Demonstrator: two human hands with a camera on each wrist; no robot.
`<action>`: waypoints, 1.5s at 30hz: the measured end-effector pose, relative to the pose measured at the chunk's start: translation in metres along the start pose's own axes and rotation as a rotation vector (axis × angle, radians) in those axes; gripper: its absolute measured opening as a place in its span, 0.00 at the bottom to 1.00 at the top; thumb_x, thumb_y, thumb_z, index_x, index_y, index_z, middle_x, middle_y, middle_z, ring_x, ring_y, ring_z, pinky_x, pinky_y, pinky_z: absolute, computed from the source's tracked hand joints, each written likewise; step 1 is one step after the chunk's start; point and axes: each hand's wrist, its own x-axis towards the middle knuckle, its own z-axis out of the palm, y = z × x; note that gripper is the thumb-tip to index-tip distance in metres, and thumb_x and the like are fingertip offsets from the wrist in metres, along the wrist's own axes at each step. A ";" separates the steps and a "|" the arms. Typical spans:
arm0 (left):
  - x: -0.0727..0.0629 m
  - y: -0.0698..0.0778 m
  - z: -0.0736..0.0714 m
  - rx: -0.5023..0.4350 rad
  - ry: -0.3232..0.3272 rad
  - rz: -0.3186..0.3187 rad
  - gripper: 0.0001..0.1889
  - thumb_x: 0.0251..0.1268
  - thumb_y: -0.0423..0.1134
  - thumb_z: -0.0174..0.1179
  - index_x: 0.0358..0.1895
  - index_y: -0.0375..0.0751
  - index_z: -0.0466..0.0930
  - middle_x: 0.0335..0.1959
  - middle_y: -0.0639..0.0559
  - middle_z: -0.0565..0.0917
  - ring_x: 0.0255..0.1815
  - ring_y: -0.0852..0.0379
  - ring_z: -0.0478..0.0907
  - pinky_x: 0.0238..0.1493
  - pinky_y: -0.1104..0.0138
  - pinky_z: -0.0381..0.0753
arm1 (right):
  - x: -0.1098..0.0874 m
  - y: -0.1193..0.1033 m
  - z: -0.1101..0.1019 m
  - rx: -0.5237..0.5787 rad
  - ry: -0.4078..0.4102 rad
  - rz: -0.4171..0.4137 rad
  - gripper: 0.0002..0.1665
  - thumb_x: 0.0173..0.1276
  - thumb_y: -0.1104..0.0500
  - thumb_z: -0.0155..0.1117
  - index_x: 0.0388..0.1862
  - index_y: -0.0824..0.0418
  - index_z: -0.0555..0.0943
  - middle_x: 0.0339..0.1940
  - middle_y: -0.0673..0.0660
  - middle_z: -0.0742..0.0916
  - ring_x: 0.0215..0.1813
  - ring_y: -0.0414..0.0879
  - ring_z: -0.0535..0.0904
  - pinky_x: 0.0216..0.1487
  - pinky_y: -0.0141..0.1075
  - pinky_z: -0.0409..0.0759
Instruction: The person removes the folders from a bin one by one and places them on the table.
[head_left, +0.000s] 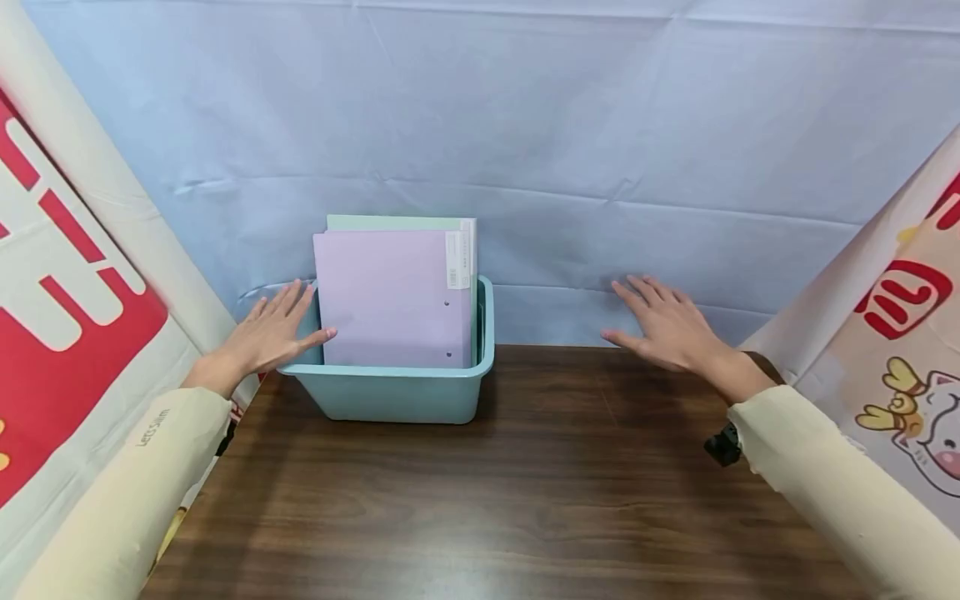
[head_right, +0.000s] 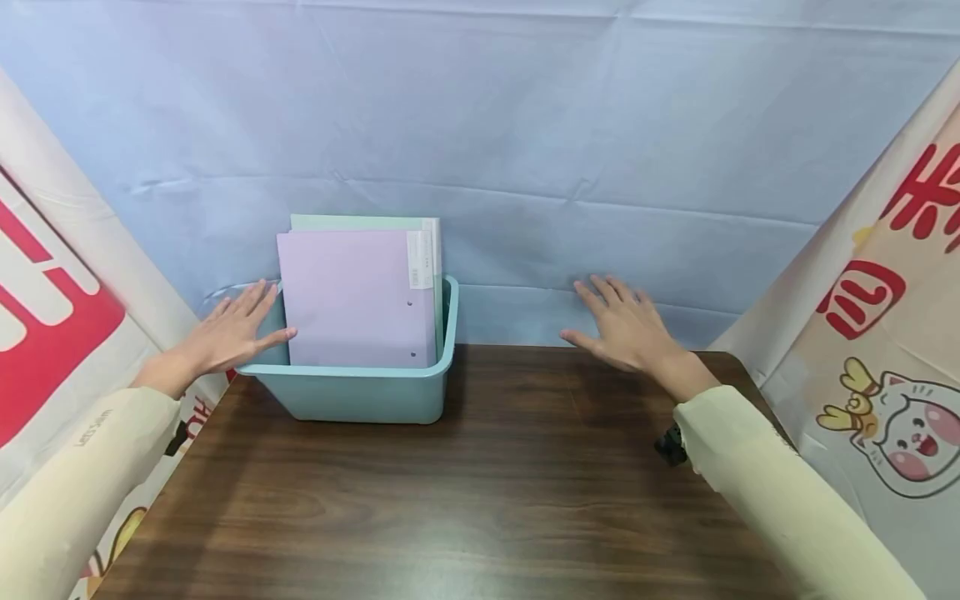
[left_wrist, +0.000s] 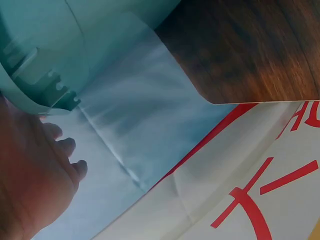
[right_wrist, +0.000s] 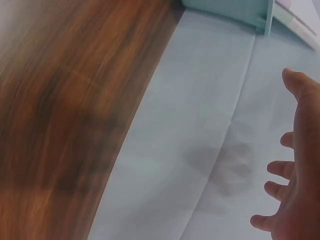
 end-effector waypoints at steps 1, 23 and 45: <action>0.000 0.000 0.001 -0.002 -0.001 0.000 0.48 0.59 0.73 0.36 0.72 0.49 0.26 0.72 0.48 0.28 0.70 0.48 0.25 0.63 0.48 0.23 | 0.001 -0.003 0.000 0.003 0.006 -0.012 0.51 0.60 0.26 0.46 0.75 0.51 0.50 0.71 0.63 0.58 0.69 0.62 0.51 0.59 0.62 0.51; 0.006 -0.003 0.006 -0.022 0.008 0.008 0.49 0.60 0.72 0.35 0.73 0.41 0.32 0.73 0.43 0.34 0.71 0.43 0.34 0.63 0.44 0.30 | 0.049 -0.068 -0.013 0.223 0.109 -0.181 0.48 0.61 0.31 0.52 0.74 0.45 0.48 0.71 0.55 0.59 0.69 0.53 0.54 0.59 0.56 0.59; 0.007 0.000 0.007 -0.054 -0.022 0.006 0.46 0.62 0.71 0.32 0.73 0.44 0.30 0.73 0.48 0.33 0.70 0.41 0.42 0.63 0.44 0.42 | 0.096 -0.120 -0.012 0.963 0.005 -0.156 0.40 0.62 0.45 0.62 0.70 0.38 0.57 0.68 0.45 0.64 0.66 0.46 0.61 0.58 0.48 0.66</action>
